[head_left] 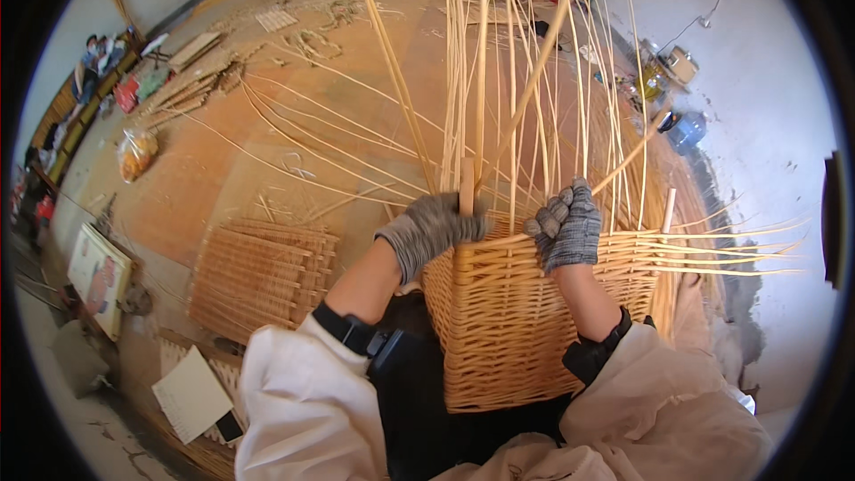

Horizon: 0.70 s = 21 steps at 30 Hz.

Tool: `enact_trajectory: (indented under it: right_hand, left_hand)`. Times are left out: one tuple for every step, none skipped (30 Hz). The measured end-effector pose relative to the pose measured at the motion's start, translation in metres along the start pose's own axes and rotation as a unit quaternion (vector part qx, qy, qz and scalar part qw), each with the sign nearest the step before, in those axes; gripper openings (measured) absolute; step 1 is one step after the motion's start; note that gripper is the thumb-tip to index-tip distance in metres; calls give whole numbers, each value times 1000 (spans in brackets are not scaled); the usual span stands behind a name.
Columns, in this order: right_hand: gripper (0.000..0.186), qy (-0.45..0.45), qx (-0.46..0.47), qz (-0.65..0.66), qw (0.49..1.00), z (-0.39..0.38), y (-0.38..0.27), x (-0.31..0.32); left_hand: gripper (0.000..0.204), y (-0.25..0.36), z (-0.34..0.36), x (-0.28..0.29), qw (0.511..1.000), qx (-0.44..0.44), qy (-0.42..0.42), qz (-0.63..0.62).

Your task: The person is weaving a large wicker basket using long, thin wooden strips and measuring dimensions.

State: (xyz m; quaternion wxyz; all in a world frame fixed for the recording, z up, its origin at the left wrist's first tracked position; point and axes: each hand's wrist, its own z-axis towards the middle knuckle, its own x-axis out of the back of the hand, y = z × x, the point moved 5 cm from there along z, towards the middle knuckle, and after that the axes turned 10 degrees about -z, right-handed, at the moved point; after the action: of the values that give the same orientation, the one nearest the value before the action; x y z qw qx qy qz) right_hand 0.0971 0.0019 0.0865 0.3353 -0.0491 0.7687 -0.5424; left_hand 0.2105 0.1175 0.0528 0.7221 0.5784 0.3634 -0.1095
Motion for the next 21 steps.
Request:
enact_trajectory:
  right_hand:
    - [32,20,-10,-5,1000,-3,1,1]
    - [33,5,-2,23,1000,-3,4,0]
    - [33,5,-5,34,999,-3,11,3]
    - [33,-18,2,45,999,-4,19,4]
    - [33,-45,6,54,998,-7,27,2]
    - [29,-119,5,95,988,-13,21,0]
    - [29,-117,8,103,988,-13,10,10]
    - [23,-144,35,7,989,-12,-8,24]
    - [20,-174,61,-90,979,-3,-24,42]
    - [13,-280,29,-49,958,34,-30,80]
    - [13,-288,27,-45,956,35,-43,64]
    - [10,-288,22,-155,945,29,-54,38]
    - [11,-291,14,-261,920,30,-57,12]
    - [20,-391,112,-298,864,48,-53,-13]
    - [29,-476,219,-332,784,57,-57,-40]
    - [34,-404,286,-479,724,58,-60,-72]
    - [39,-320,343,-608,640,54,-63,-105]
    - [46,-248,370,-678,585,74,-46,-120]
    - [53,-177,383,-741,522,96,-25,-122]
    - [53,-187,383,-734,528,93,-17,-127]
    - [55,-169,306,-734,583,97,-9,-125]
  left_hand:
    - [39,2,-8,2,979,45,14,199]
    - [38,3,-11,5,918,91,25,386]
    - [38,3,-7,7,914,96,26,394]
    - [40,-4,-3,17,894,174,43,411]
    - [43,-9,-4,27,869,249,65,422]
    - [45,15,-12,-3,839,263,62,473]
    - [45,19,-13,-9,835,264,60,480]
    - [50,18,-22,-8,849,300,119,419]
    - [56,14,-29,-4,856,332,181,354]
    - [58,14,-19,-13,859,289,165,390]
    - [58,8,-21,-6,857,286,174,392]
    - [46,-3,-19,15,857,258,168,414]
    - [35,-5,-23,24,854,231,170,435]
    - [35,10,-27,2,818,260,204,472]
    - [35,9,-25,-3,817,259,201,474]
    - [49,7,-22,-2,807,262,214,485]
    - [67,7,-21,-2,794,264,229,497]
    - [67,7,-15,-11,791,261,227,505]
    - [77,5,-9,-17,757,252,239,553]
    - [87,10,-13,-15,717,244,261,599]
    - [87,14,-17,-10,711,250,269,599]
